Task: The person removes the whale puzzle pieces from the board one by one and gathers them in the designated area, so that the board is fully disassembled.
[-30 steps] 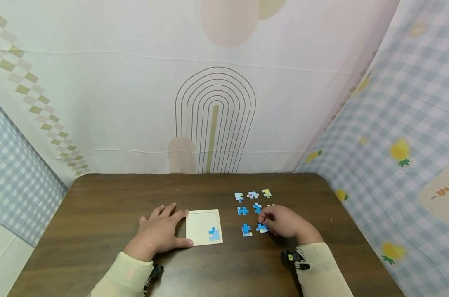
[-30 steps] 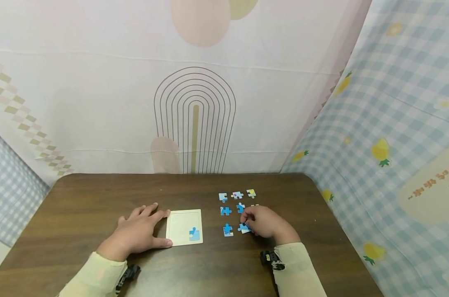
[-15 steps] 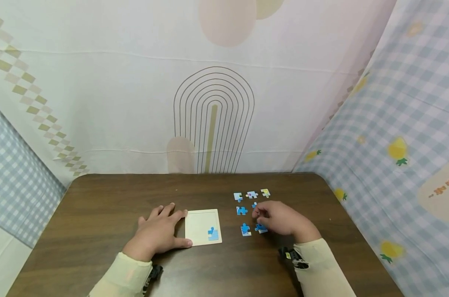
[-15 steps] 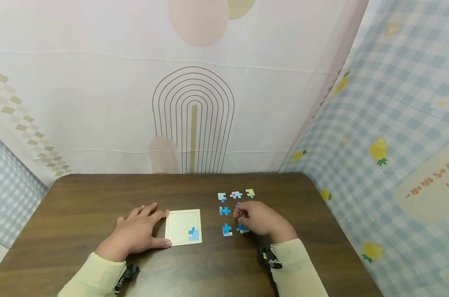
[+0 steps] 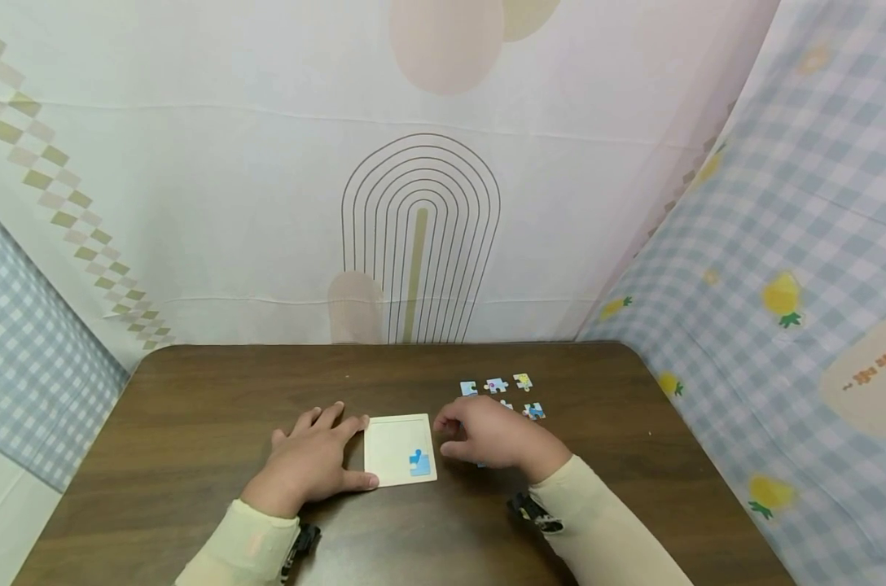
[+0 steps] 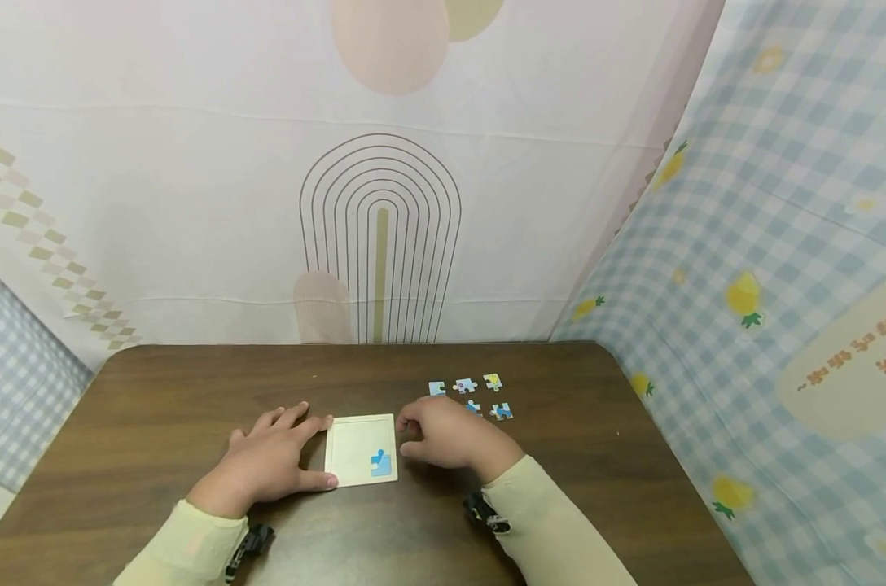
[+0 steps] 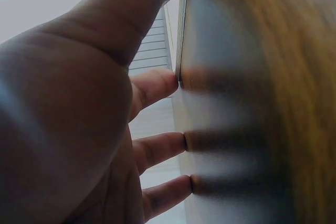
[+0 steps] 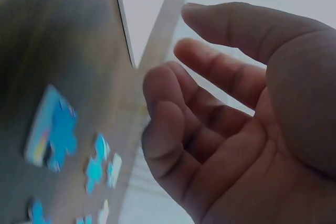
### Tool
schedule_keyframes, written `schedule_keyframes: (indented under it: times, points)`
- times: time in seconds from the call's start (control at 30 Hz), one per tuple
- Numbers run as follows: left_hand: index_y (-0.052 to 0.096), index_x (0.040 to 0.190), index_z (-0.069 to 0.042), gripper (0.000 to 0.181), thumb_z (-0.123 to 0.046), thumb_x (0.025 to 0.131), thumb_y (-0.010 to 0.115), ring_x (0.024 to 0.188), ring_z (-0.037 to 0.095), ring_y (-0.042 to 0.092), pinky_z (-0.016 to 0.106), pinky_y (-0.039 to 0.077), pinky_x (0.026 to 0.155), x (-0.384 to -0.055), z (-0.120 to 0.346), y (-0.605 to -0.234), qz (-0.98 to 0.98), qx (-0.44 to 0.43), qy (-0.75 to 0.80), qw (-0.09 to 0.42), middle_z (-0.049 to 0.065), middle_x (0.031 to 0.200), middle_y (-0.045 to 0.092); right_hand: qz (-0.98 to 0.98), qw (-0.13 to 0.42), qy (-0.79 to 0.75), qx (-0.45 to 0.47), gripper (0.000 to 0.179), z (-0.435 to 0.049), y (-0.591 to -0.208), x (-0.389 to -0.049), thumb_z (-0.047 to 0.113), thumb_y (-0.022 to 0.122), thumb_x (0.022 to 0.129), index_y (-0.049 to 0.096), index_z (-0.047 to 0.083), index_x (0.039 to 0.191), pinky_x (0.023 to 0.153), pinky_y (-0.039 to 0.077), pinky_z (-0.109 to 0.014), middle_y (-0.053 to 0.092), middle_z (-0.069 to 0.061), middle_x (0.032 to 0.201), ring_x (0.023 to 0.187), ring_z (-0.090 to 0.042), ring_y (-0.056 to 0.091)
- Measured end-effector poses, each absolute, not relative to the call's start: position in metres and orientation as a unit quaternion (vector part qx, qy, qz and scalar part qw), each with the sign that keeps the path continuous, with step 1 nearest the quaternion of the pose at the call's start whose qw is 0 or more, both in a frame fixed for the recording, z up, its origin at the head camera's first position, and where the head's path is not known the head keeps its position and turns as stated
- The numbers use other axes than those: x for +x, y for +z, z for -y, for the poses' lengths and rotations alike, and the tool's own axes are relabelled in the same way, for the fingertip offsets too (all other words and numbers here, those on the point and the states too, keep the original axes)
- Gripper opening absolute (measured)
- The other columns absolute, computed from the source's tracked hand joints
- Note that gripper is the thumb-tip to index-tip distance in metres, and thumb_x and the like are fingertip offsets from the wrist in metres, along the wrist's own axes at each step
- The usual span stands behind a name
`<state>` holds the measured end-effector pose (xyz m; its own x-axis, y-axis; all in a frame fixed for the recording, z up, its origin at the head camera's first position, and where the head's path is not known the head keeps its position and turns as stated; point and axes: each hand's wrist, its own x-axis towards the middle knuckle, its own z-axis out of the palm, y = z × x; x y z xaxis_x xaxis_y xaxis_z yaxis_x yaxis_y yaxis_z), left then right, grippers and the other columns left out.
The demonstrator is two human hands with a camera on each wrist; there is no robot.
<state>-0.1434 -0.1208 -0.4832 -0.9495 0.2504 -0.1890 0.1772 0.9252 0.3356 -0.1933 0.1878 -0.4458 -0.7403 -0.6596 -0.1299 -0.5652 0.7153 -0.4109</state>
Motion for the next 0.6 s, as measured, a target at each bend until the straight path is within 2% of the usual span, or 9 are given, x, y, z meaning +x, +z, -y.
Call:
schedule_keyframes:
  times: [0.17,0.37,0.53,0.6]
  points:
    - [0.057,0.166,-0.034,0.103,-0.084,0.081,0.083,0.16,0.055,0.041,0.091,0.038,0.106,-0.143,0.121,-0.483,-0.975,0.111,0.156,0.113,0.016,0.178,0.043,-0.917,0.131,-0.143,-0.347,0.029,-0.167,-0.453,-0.188,0.025,0.085,0.1,0.082,0.009,0.124,0.078,0.048,-0.027,0.067,-0.001,0.099,0.086,-0.007,0.052]
    - [0.057,0.166,-0.034,0.102,-0.084,0.081,0.083,0.16,0.054,0.041,0.092,0.038,0.105,-0.142,0.121,-0.483,-0.975,0.111,0.155,0.114,0.016,0.178,0.043,-0.922,0.139,-0.089,-0.35,0.017,-0.156,-0.46,-0.18,0.026,0.083,0.098,0.082,0.017,0.111,0.069,0.041,-0.026,0.057,0.005,0.093,0.077,-0.007,0.045]
    - [0.057,0.165,-0.034,0.101,-0.084,0.081,0.084,0.159,0.054,0.042,0.092,0.038,0.105,-0.143,0.12,-0.482,-0.975,0.112,0.154,0.111,0.016,0.177,0.044,-0.931,0.142,-0.064,-0.33,0.027,-0.153,-0.461,-0.177,0.03,0.085,0.098,0.085,0.02,0.123,0.074,0.05,-0.025,0.061,0.007,0.101,0.08,-0.006,0.051]
    - [0.058,0.165,-0.034,0.101,-0.083,0.081,0.084,0.159,0.054,0.043,0.092,0.038,0.105,-0.143,0.12,-0.482,-0.976,0.111,0.154,0.11,0.016,0.177,0.045,-0.933,0.141,-0.063,-0.326,0.028,-0.152,-0.461,-0.177,0.03,0.086,0.097,0.085,0.02,0.123,0.077,0.053,-0.025,0.064,0.007,0.103,0.082,-0.006,0.053]
